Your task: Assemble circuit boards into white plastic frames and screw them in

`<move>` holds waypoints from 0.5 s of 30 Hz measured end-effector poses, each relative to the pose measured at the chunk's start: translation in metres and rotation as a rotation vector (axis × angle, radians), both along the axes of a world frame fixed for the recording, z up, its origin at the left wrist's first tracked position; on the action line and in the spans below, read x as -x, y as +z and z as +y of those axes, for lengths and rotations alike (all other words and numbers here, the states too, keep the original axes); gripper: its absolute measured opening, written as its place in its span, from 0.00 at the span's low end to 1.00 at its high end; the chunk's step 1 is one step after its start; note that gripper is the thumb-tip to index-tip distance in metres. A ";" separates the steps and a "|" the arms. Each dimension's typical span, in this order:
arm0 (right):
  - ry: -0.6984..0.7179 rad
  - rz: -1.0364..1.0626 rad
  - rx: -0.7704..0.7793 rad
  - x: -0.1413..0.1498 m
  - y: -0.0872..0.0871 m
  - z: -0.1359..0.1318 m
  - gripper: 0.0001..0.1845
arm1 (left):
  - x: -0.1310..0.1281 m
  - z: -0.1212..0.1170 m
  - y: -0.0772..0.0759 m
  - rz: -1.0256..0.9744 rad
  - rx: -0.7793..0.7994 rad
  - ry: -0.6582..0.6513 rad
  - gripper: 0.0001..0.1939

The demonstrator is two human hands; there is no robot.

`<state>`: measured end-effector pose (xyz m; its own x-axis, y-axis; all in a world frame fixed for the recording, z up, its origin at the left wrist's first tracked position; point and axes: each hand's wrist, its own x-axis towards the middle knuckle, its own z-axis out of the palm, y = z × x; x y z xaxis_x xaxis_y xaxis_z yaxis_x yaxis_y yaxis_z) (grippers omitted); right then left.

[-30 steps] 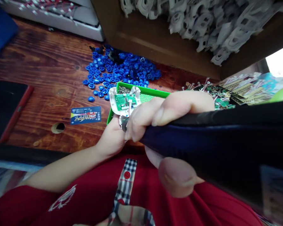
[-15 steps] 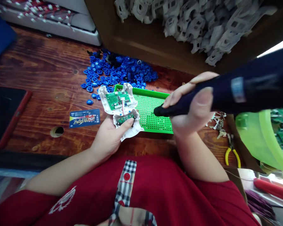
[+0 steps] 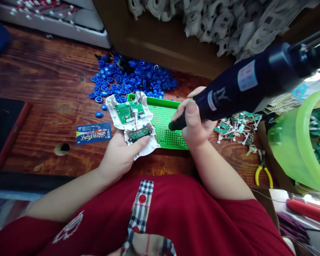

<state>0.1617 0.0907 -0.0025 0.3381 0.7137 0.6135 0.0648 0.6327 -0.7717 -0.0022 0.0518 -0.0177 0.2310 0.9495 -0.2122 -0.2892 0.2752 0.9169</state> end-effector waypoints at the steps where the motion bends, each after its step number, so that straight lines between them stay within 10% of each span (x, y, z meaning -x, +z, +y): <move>1: 0.006 -0.006 0.000 0.000 0.000 0.000 0.10 | 0.000 0.000 0.000 -0.007 0.011 0.002 0.21; 10: 0.020 -0.016 -0.011 0.004 -0.002 0.004 0.08 | 0.004 0.000 -0.003 0.016 0.017 -0.039 0.22; 15: -0.003 0.055 -0.026 -0.015 0.032 -0.010 0.12 | 0.005 -0.003 0.002 0.046 0.005 -0.110 0.19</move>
<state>0.1766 0.0811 0.0297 0.3740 0.6964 0.6125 0.0246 0.6528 -0.7572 -0.0073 0.0484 -0.0159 0.3238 0.9177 -0.2300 -0.2143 0.3079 0.9270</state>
